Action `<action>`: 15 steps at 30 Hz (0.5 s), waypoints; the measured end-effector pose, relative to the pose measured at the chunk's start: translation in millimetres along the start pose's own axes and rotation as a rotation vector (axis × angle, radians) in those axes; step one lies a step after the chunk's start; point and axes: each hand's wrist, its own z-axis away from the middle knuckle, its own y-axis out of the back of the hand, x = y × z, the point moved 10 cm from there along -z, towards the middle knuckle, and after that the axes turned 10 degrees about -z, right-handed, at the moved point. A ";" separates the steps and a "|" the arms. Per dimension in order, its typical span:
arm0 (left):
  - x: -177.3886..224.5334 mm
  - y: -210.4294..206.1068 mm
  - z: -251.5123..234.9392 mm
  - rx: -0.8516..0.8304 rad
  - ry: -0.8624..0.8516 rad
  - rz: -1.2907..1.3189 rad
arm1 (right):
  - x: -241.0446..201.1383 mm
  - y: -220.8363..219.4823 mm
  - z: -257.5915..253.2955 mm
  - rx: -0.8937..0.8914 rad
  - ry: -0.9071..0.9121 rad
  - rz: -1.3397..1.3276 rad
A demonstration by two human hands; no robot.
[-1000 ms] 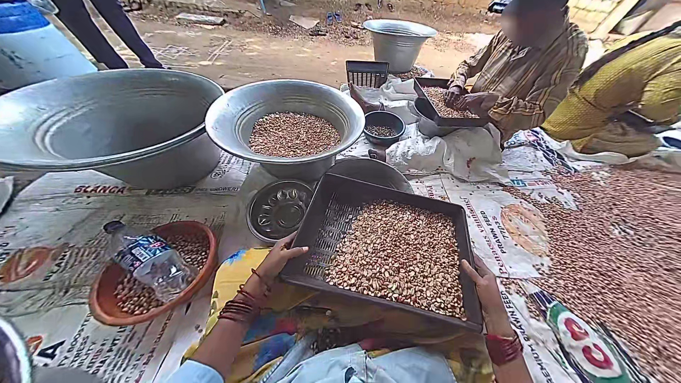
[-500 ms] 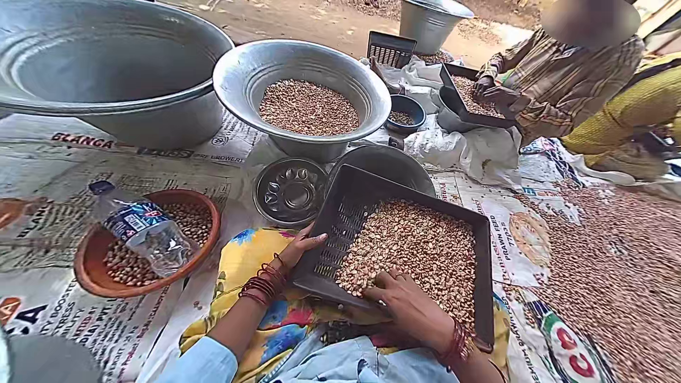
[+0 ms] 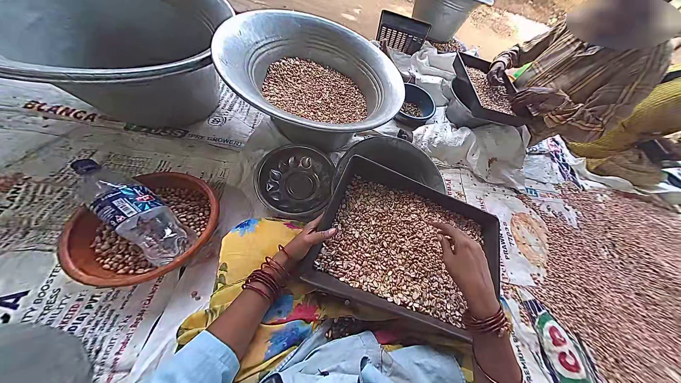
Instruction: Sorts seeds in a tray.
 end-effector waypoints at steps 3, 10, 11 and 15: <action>2.0 -1.2 1.2 0.003 0.011 0.005 | 27.0 -25.5 10.7 -0.190 -0.322 0.103; 0.7 0.8 1.9 0.010 0.009 -0.022 | -57.9 -108.3 5.2 -0.333 -0.008 -0.402; -0.4 0.9 1.4 0.009 0.002 -0.019 | -59.5 -98.3 -4.0 -0.247 0.047 -0.448; -0.4 2.1 1.1 0.004 -0.009 -0.020 | -42.1 -33.6 -34.1 0.159 0.107 -0.125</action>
